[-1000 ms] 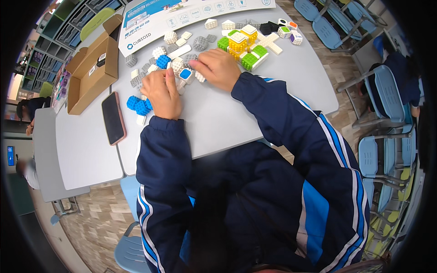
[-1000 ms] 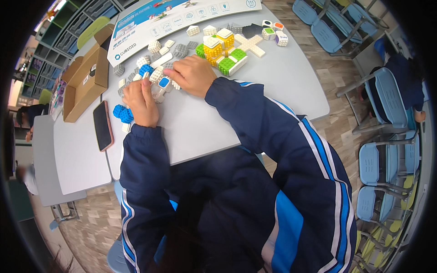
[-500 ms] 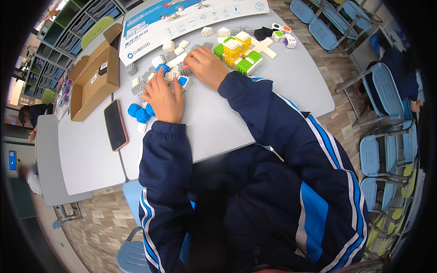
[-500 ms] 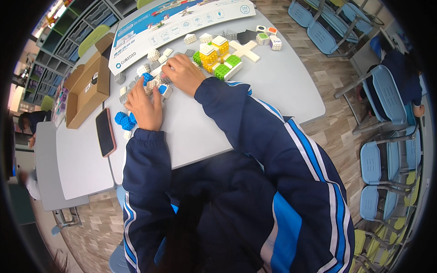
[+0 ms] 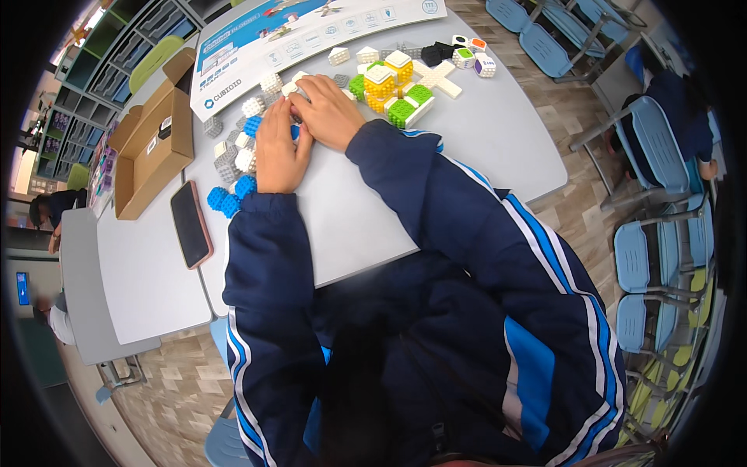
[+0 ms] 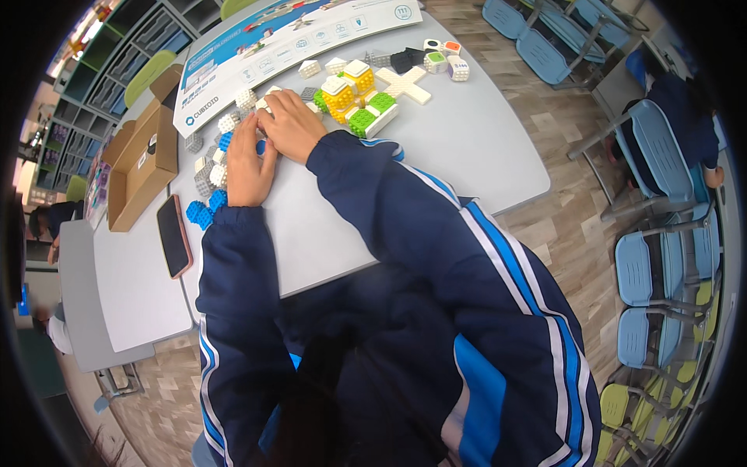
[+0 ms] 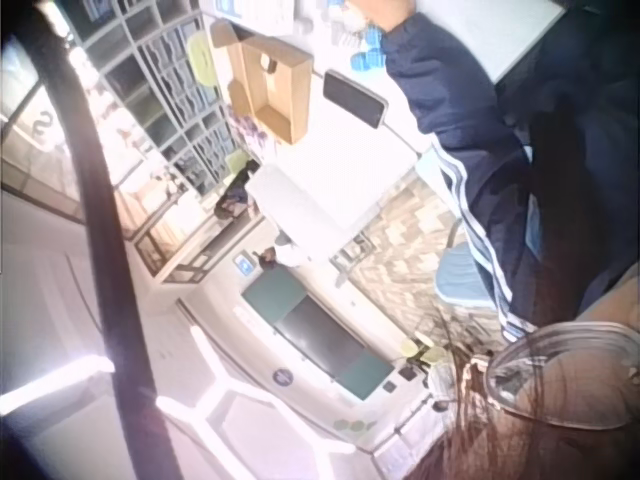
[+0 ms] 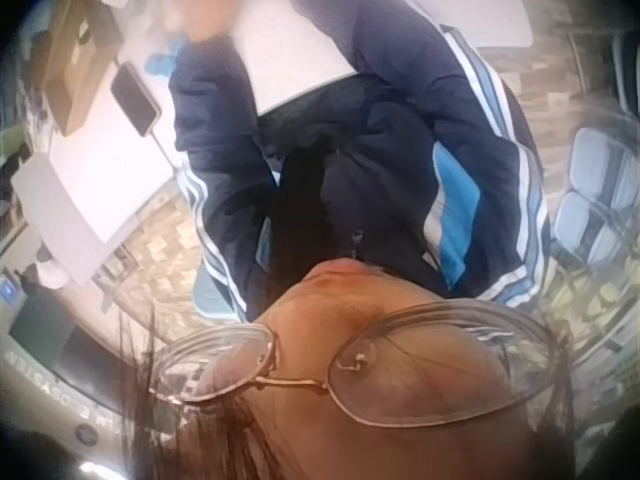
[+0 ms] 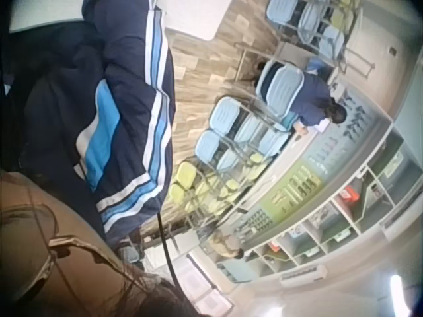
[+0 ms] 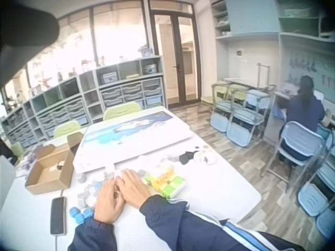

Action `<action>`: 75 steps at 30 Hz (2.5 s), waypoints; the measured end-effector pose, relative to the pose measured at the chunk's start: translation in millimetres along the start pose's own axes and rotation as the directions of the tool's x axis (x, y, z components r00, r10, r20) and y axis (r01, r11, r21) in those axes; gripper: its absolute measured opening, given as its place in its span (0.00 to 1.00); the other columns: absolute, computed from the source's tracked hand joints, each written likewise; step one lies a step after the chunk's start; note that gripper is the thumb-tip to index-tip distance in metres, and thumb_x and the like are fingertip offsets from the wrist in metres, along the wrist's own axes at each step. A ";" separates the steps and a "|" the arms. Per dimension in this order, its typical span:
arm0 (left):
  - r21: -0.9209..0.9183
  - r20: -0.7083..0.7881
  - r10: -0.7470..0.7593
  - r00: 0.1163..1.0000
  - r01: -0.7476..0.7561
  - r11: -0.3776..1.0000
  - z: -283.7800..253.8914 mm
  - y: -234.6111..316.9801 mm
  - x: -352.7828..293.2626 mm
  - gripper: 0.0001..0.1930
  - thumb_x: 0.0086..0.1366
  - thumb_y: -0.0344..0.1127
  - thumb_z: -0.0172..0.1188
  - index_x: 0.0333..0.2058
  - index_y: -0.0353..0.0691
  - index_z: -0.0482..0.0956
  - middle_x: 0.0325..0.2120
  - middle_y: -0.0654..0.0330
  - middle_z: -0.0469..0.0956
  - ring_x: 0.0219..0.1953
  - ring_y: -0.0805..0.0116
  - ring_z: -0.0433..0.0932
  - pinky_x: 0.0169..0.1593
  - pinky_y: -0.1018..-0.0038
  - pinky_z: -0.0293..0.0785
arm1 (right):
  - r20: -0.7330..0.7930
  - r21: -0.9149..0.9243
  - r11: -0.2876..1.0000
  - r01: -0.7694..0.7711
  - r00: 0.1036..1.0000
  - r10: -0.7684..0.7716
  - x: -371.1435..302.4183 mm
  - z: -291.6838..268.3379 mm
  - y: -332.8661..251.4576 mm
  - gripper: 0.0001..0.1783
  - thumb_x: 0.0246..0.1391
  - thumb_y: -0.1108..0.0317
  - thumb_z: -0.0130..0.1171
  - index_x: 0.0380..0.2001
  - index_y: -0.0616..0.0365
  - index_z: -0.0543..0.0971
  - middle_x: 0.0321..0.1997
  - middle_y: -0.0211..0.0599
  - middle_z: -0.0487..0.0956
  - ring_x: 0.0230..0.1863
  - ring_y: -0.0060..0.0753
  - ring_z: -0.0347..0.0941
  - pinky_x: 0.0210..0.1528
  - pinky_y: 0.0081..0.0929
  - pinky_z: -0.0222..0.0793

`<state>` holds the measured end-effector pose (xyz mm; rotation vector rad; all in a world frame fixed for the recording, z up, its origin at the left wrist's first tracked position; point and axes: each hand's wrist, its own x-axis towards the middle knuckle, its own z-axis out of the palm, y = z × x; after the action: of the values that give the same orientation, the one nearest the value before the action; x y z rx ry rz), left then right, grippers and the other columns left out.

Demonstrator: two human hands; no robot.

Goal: The person assembles a modular robot using interlocking plastic building blocks. They connect various pieces including wheels, connectors, and body panels to form a complete structure on a table.

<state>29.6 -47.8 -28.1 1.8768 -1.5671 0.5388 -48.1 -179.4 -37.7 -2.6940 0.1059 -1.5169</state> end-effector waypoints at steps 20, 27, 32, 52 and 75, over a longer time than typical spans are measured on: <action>0.120 -0.126 0.230 0.965 -0.215 0.969 2.5 -36.9 33.5 0.23 0.55 0.31 0.59 0.50 0.30 0.72 0.54 0.45 0.73 0.56 0.47 0.71 0.58 0.57 0.64 | -0.132 0.090 0.994 0.066 0.990 -0.053 23.6 21.9 11.9 0.14 0.44 0.76 0.60 0.37 0.69 0.79 0.48 0.48 0.77 0.54 0.50 0.72 0.63 0.46 0.64; 0.014 -0.206 0.407 0.890 -0.414 0.910 -23.3 12.5 3.5 0.20 0.48 0.28 0.63 0.43 0.31 0.77 0.52 0.46 0.74 0.53 0.45 0.74 0.54 0.57 0.72 | -0.100 0.170 0.956 0.239 0.969 -0.225 -5.6 -71.9 -7.6 0.18 0.41 0.77 0.64 0.40 0.66 0.80 0.50 0.48 0.77 0.57 0.49 0.72 0.62 0.51 0.65; 0.004 -0.138 0.497 0.857 -0.501 0.865 -27.1 37.5 -2.9 0.20 0.48 0.25 0.62 0.44 0.34 0.78 0.54 0.48 0.74 0.53 0.48 0.74 0.54 0.57 0.73 | -0.138 0.044 0.994 0.101 0.986 -0.094 4.7 -127.4 18.4 0.20 0.47 0.68 0.67 0.46 0.58 0.80 0.52 0.45 0.77 0.57 0.49 0.71 0.62 0.47 0.63; -0.639 0.356 -0.037 0.934 0.273 0.719 -20.9 51.2 -21.4 0.36 0.46 0.37 0.73 0.55 0.37 0.71 0.55 0.48 0.72 0.56 0.50 0.72 0.60 0.62 0.67 | 0.207 0.296 0.943 0.152 0.954 -0.219 4.4 -131.5 -28.2 0.19 0.50 0.50 0.66 0.26 0.55 0.76 0.25 0.30 0.72 0.27 0.32 0.71 0.24 0.28 0.68; -0.651 0.226 0.107 0.968 0.069 0.756 -10.0 55.0 -29.5 0.27 0.46 0.39 0.73 0.47 0.46 0.80 0.56 0.54 0.72 0.60 0.52 0.68 0.68 0.51 0.49 | 0.068 0.334 0.912 0.239 0.959 -0.276 0.9 -135.3 -44.9 0.18 0.46 0.55 0.70 0.26 0.58 0.77 0.24 0.35 0.75 0.28 0.36 0.76 0.25 0.29 0.71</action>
<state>-29.4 -25.0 -29.3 1.4039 -1.6468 -0.2554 -161.8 -135.8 36.5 -2.5913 -0.4807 -1.2911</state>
